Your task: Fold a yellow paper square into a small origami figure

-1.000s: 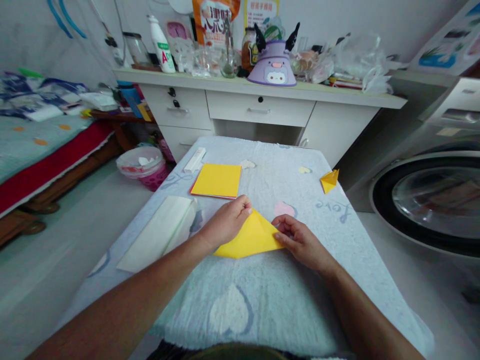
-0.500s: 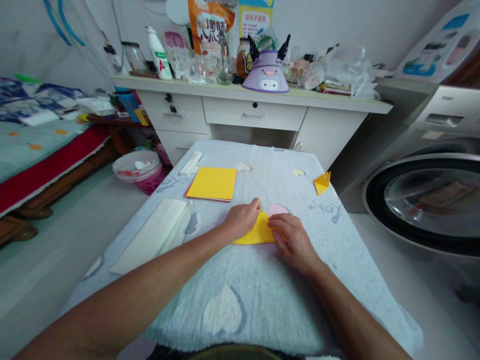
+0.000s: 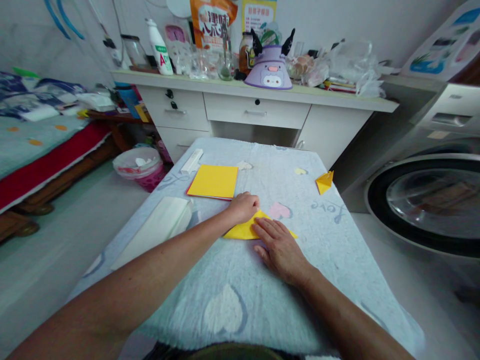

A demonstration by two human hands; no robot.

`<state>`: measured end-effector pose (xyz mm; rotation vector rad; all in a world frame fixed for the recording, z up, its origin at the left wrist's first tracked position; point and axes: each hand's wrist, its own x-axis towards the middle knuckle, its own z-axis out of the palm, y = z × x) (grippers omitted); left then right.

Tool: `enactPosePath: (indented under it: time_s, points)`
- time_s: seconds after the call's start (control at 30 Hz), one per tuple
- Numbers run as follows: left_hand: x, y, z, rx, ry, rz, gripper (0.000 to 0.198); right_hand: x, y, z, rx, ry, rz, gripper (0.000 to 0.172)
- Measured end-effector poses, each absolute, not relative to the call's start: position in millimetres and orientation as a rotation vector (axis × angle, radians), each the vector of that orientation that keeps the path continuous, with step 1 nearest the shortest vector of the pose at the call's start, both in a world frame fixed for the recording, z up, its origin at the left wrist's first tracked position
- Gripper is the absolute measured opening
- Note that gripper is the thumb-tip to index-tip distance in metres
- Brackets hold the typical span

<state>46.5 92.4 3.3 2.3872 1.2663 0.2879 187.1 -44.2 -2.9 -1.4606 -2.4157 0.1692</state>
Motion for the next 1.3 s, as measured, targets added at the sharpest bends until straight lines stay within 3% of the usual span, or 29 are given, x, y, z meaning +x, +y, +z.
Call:
enactPosePath:
  time_s: [0.3, 0.5, 0.83, 1.1, 1.2, 1.3]
  points:
    - [47.3, 86.5, -5.4, 2.415, 1.357, 0.340, 0.020, 187.5, -44.6, -8.6, -1.462, -2.457, 0.184, 0.059]
    - [43.8, 78.3, -10.5, 2.449, 1.355, 0.405, 0.018, 192.5, -40.2, -0.8, -1.490, -2.324, 0.200, 0.044]
    - [46.8, 83.8, -1.3, 2.342, 1.311, 0.378, 0.015, 189.7, -36.7, 5.6, -1.526, -2.422, 0.260, 0.039]
    - [-7.1, 47.5, 21.9, 2.147, 1.216, 0.354, 0.037, 190.3, -34.1, 5.8, -1.551, -2.406, 0.284, 0.042]
    - [-28.5, 32.5, 20.6, 1.931, 1.158, 0.358, 0.058, 189.3, -33.6, 6.9, -1.573, -2.370, 0.314, 0.040]
    - [-37.3, 26.8, 14.3, 1.873, 1.196, 0.398, 0.067, 188.9, -33.1, 8.7, -1.570, -2.343, 0.334, 0.035]
